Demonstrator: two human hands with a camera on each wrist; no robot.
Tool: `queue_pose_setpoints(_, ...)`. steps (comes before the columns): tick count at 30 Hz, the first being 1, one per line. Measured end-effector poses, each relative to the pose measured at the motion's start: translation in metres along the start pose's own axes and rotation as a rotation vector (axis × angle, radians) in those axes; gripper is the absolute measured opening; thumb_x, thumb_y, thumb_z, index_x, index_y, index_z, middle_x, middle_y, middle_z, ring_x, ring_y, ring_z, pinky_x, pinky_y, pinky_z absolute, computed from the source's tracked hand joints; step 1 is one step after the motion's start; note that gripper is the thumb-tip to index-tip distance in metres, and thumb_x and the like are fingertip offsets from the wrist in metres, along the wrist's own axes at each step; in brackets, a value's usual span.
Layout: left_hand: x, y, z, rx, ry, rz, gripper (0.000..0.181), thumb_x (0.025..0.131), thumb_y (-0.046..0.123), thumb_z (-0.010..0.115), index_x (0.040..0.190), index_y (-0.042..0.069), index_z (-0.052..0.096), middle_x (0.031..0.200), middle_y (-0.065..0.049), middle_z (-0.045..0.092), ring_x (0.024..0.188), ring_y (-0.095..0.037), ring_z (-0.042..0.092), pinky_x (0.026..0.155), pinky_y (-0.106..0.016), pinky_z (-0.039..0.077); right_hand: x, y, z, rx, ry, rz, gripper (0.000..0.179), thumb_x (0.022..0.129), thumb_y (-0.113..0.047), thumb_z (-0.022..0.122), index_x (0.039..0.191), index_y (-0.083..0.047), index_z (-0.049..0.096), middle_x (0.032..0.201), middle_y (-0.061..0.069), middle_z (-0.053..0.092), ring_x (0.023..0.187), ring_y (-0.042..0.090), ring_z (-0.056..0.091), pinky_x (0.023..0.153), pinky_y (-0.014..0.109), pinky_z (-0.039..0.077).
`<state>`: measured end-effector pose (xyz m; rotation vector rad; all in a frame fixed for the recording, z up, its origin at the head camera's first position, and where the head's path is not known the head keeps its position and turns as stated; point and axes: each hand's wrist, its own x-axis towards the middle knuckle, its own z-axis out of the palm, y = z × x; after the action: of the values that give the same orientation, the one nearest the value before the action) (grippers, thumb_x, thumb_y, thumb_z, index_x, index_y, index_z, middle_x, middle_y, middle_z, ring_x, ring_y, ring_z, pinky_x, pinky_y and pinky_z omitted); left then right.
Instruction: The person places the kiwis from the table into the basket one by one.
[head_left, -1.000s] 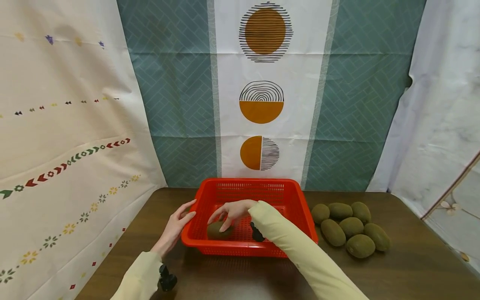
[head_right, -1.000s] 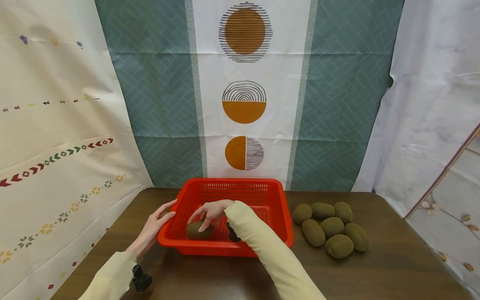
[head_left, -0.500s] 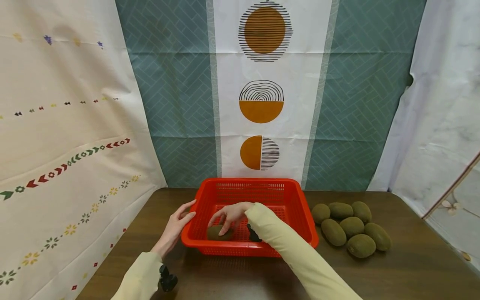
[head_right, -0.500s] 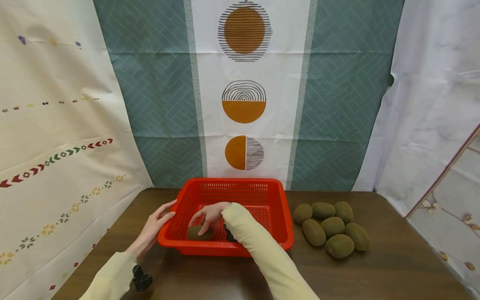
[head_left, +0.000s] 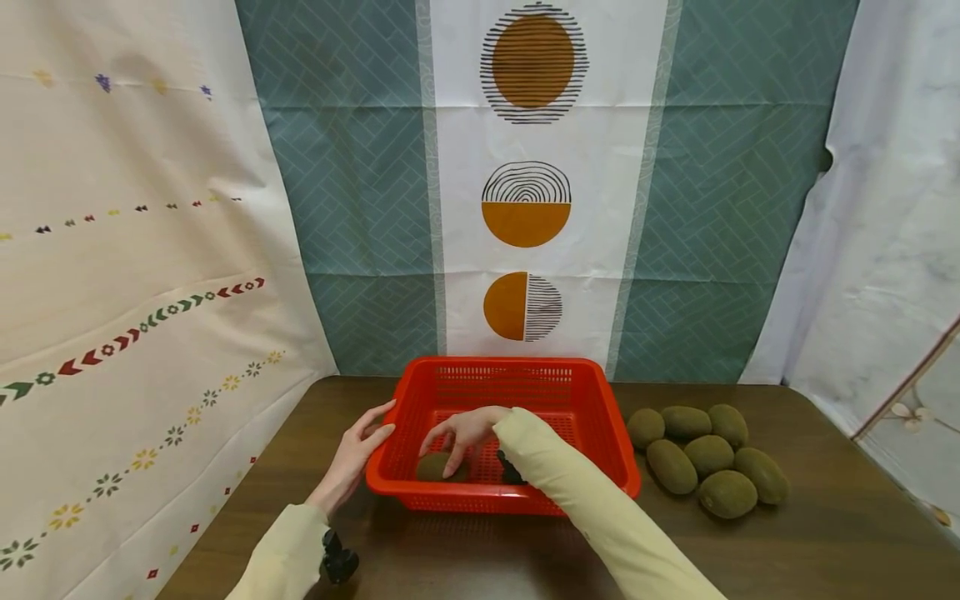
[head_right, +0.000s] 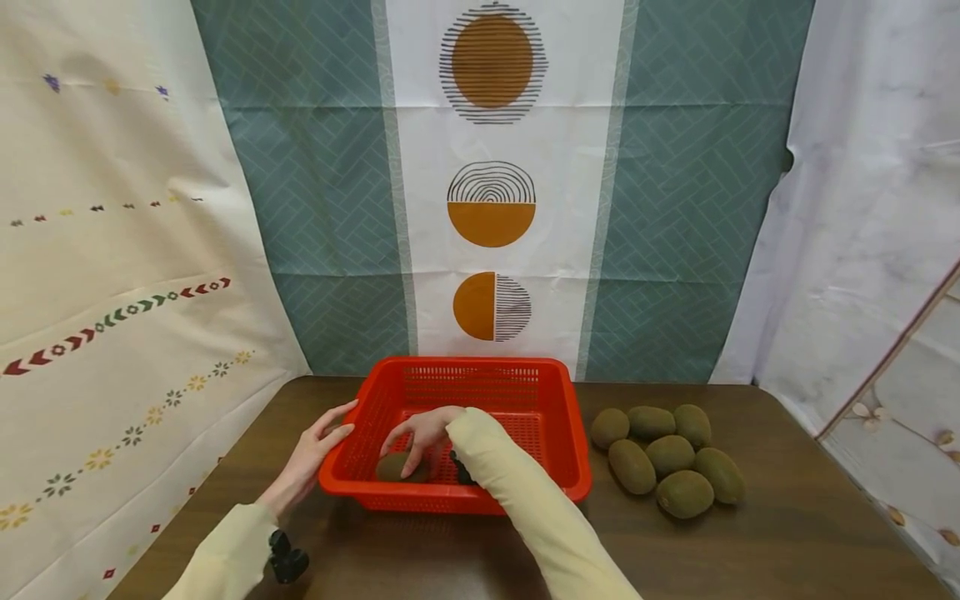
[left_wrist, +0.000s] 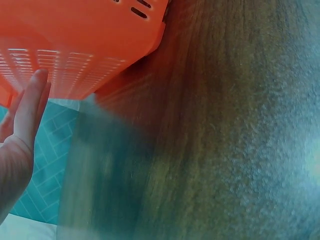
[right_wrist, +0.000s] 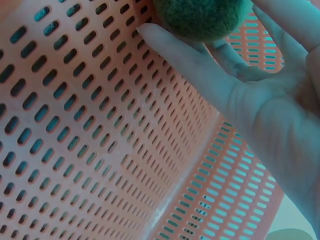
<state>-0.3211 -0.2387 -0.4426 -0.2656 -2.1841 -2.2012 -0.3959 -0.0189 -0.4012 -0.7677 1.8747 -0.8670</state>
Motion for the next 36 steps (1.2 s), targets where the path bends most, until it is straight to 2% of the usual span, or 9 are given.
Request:
queue_pose_setpoints(4,0.001,-0.001,0.001,0.001,0.001,-0.004,0.045,0.090,0.020,0.057,0.133,0.015,0.045,0.118,-0.023,0.052,0.097,-0.035,0.056,0.076,-0.043,0.049,-0.006,0.001,-0.001,0.034,-0.007,-0.005,0.047,0.080,0.004,0.064,0.122,-0.013,0.055,0.118,0.011,0.046,0.102,0.022,0.047,0.069,0.044,0.051)
queue_pose_setpoints(9,0.002,-0.001,0.002,-0.011,0.002,0.008,0.045,0.089,0.020,0.058,0.132,0.015,0.045,0.116,-0.023,0.053,0.096,-0.035,0.057,0.076,-0.043,0.049,-0.016,-0.001,-0.005,0.017,-0.005,-0.022,0.048,0.081,0.003,0.064,0.125,-0.011,0.052,0.124,0.016,0.044,0.101,0.023,0.049,0.073,0.047,0.049)
queue_pose_setpoints(14,0.001,-0.001,0.003,-0.011,-0.006,0.005,0.046,0.090,0.019,0.057,0.133,0.015,0.044,0.119,-0.023,0.051,0.097,-0.034,0.057,0.075,-0.043,0.049,-0.035,-0.008,-0.012,-0.042,0.031,-0.052,0.049,0.081,-0.002,0.065,0.127,-0.010,0.050,0.127,0.017,0.042,0.111,0.029,0.043,0.075,0.048,0.048)
queue_pose_setpoints(19,0.000,-0.001,0.002,-0.014,-0.002,-0.005,0.046,0.090,0.019,0.057,0.134,0.014,0.044,0.119,-0.023,0.051,0.097,-0.035,0.057,0.075,-0.043,0.049,-0.057,-0.014,-0.021,-0.021,0.070,-0.071,0.049,0.082,-0.002,0.065,0.128,-0.007,0.049,0.131,0.018,0.037,0.119,0.033,0.035,0.077,0.051,0.046)
queue_pose_setpoints(26,0.000,0.001,0.001,-0.007,0.008,-0.002,0.046,0.090,0.018,0.056,0.134,0.012,0.043,0.118,-0.025,0.051,0.097,-0.036,0.056,0.075,-0.042,0.049,-0.094,-0.019,-0.035,0.025,0.180,-0.119,0.036,0.085,-0.003,0.062,0.119,-0.004,0.054,0.116,0.013,0.051,0.098,0.024,0.056,0.077,0.050,0.046)
queue_pose_setpoints(32,-0.001,0.001,0.000,-0.005,0.005,-0.014,0.046,0.090,0.019,0.056,0.134,0.014,0.043,0.119,-0.024,0.051,0.097,-0.034,0.057,0.075,-0.043,0.049,-0.130,-0.011,-0.048,-0.023,0.248,-0.154,0.031,0.087,-0.007,0.059,0.118,-0.002,0.054,0.108,0.014,0.056,0.091,0.024,0.058,0.073,0.046,0.049)
queue_pose_setpoints(36,0.000,0.000,0.000,-0.006,0.002,-0.009,0.046,0.090,0.019,0.057,0.134,0.014,0.043,0.118,-0.024,0.051,0.096,-0.034,0.058,0.075,-0.043,0.049,-0.153,0.001,-0.056,-0.010,0.293,-0.196,0.030,0.088,-0.008,0.059,0.117,-0.002,0.055,0.108,0.016,0.056,0.093,0.028,0.058,0.073,0.048,0.049)
